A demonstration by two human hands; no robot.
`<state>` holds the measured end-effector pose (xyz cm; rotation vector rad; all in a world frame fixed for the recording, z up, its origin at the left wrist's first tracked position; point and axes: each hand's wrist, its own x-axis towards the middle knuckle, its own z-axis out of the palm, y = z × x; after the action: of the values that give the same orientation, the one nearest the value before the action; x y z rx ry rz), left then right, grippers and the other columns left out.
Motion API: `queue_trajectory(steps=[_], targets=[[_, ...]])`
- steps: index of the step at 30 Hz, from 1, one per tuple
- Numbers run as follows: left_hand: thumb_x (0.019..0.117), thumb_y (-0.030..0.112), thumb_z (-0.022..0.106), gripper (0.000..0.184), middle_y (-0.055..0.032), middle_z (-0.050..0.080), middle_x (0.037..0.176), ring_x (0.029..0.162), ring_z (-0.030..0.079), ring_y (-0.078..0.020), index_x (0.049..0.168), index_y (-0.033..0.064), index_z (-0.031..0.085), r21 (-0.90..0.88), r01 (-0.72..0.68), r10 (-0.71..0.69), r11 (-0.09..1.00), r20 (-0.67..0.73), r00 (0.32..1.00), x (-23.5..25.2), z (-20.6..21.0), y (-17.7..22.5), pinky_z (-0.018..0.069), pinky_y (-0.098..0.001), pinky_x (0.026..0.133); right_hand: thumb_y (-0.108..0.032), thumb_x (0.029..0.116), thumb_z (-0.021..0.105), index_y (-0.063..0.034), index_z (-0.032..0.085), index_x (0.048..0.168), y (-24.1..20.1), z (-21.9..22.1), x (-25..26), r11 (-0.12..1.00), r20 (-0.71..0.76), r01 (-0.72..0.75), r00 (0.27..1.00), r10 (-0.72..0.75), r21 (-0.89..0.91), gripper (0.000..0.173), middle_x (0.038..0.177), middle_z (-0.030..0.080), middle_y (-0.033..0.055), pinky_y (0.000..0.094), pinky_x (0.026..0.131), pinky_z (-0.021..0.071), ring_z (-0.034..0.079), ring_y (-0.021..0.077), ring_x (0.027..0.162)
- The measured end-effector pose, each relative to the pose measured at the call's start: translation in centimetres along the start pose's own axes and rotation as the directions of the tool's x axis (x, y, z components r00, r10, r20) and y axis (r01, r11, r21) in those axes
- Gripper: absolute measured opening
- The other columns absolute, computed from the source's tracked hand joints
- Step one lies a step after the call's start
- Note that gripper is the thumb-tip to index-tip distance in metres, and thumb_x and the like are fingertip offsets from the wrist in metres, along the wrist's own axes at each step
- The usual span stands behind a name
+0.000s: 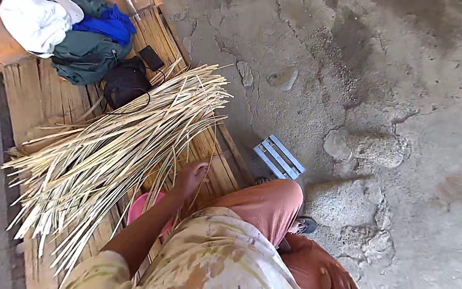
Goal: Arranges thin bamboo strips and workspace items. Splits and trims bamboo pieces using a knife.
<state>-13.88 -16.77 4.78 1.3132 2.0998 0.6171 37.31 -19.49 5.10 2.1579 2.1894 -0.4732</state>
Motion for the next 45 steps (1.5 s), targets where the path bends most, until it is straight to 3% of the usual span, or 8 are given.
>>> queue_trajectory(steps=[3, 9, 16, 20, 26, 31, 37, 45], targets=[[0.1071, 0.023, 0.051, 0.033, -0.0185, 0.069, 0.125, 0.117, 0.066, -0.0337, 0.126, 0.0042, 0.069, 0.144, 0.227, -0.258, 0.963, 0.259, 0.931, -2.7, -2.3, -2.7, 0.0484, -0.0537, 0.104, -0.034, 0.1036, 0.046, -0.0050, 0.073, 0.124, 0.4, 0.8, 0.6, 0.999, -0.008, 0.028, 1.000, -0.029, -0.028, 0.044, 0.135, 0.067, 0.0159, 0.0647, 0.114, 0.0340, 0.055, 0.0395, 0.135], [0.1027, 0.048, 0.051, 0.049, -0.0204, 0.067, 0.125, 0.117, 0.064, -0.0428, 0.128, 0.0072, 0.064, 0.566, 0.076, -0.403, 0.821, 0.479, 0.780, -5.9, 1.0, -2.3, 0.0488, -0.0650, 0.095, -0.034, 0.1052, 0.045, -0.0073, 0.072, 0.128, -0.1, 0.9, 1.4, 0.998, 0.064, -0.042, 0.997, 0.045, -0.054, 0.044, 0.139, 0.065, 0.0136, 0.0637, 0.118, 0.0282, 0.051, 0.0372, 0.139], [0.1052, 0.021, 0.049, 0.033, -0.0187, 0.064, 0.132, 0.125, 0.061, -0.0395, 0.132, 0.0078, 0.061, 0.470, 0.146, -0.370, 0.871, 0.430, 0.823, -5.0, -1.2, -2.3, 0.0482, -0.0603, 0.101, -0.035, 0.1055, 0.046, -0.0040, 0.071, 0.128, -0.9, 0.6, 0.8, 0.998, 0.045, -0.058, 0.997, 0.060, -0.040, 0.046, 0.139, 0.064, 0.0159, 0.0649, 0.117, 0.0275, 0.050, 0.0405, 0.139], [0.1086, 0.020, 0.047, 0.032, -0.0194, 0.071, 0.113, 0.103, 0.069, -0.0355, 0.132, 0.0069, 0.064, 0.170, 0.265, -0.311, 0.949, 0.394, 0.865, -4.4, -8.2, -2.8, 0.0518, -0.0576, 0.095, -0.039, 0.1068, 0.043, -0.0097, 0.071, 0.129, -0.8, 0.6, 0.8, 0.992, 0.041, -0.099, 0.994, 0.102, -0.076, 0.046, 0.139, 0.065, 0.0106, 0.0610, 0.117, 0.0283, 0.050, 0.0349, 0.140], [0.1110, 0.022, 0.041, 0.035, -0.0248, 0.069, 0.122, 0.115, 0.064, -0.0478, 0.134, 0.0094, 0.064, 0.407, 0.449, -0.477, 0.796, -0.035, 0.878, -5.4, -16.5, -6.2, 0.0463, -0.0706, 0.095, -0.038, 0.1060, 0.043, -0.0138, 0.073, 0.128, -0.3, 0.8, 0.7, 0.992, 0.013, -0.110, 0.994, 0.111, -0.057, 0.044, 0.140, 0.065, 0.0075, 0.0576, 0.119, 0.0268, 0.050, 0.0304, 0.141], [0.0986, 0.020, 0.064, 0.048, -0.0306, 0.051, 0.146, 0.134, 0.049, -0.0521, 0.144, 0.0053, 0.057, 0.449, 0.364, -0.259, 0.816, -0.279, 0.925, -8.3, -12.9, -10.0, 0.0351, -0.0687, 0.110, -0.038, 0.1049, 0.046, -0.0075, 0.074, 0.123, 0.6, 1.6, 0.6, 0.998, -0.043, -0.057, 0.998, 0.056, -0.010, 0.045, 0.135, 0.068, 0.0126, 0.0630, 0.116, 0.0294, 0.053, 0.0380, 0.137], [0.1017, 0.055, 0.054, 0.057, -0.0215, 0.067, 0.126, 0.117, 0.065, -0.0406, 0.132, 0.0079, 0.063, 0.406, 0.460, -0.587, 0.789, 0.283, 0.758, -9.0, -4.3, -6.0, 0.0499, -0.0640, 0.097, -0.035, 0.1046, 0.046, -0.0065, 0.074, 0.122, 1.0, 2.1, 0.6, 0.999, -0.053, -0.044, 0.998, 0.043, -0.010, 0.044, 0.136, 0.067, 0.0134, 0.0639, 0.116, 0.0297, 0.053, 0.0387, 0.137], [0.0994, 0.023, 0.063, 0.028, -0.0188, 0.069, 0.103, 0.095, 0.067, -0.0335, 0.116, 0.0007, 0.065, 0.120, 0.495, -0.508, 0.861, 0.264, 0.820, -8.1, -4.6, -5.4, 0.0526, -0.0564, 0.088, -0.046, 0.1048, 0.045, -0.0173, 0.076, 0.121, 2.3, 3.2, 0.5, 0.997, -0.123, -0.054, 0.991, 0.046, -0.063, 0.046, 0.133, 0.070, 0.0064, 0.0582, 0.116, 0.0352, 0.058, 0.0313, 0.134]])
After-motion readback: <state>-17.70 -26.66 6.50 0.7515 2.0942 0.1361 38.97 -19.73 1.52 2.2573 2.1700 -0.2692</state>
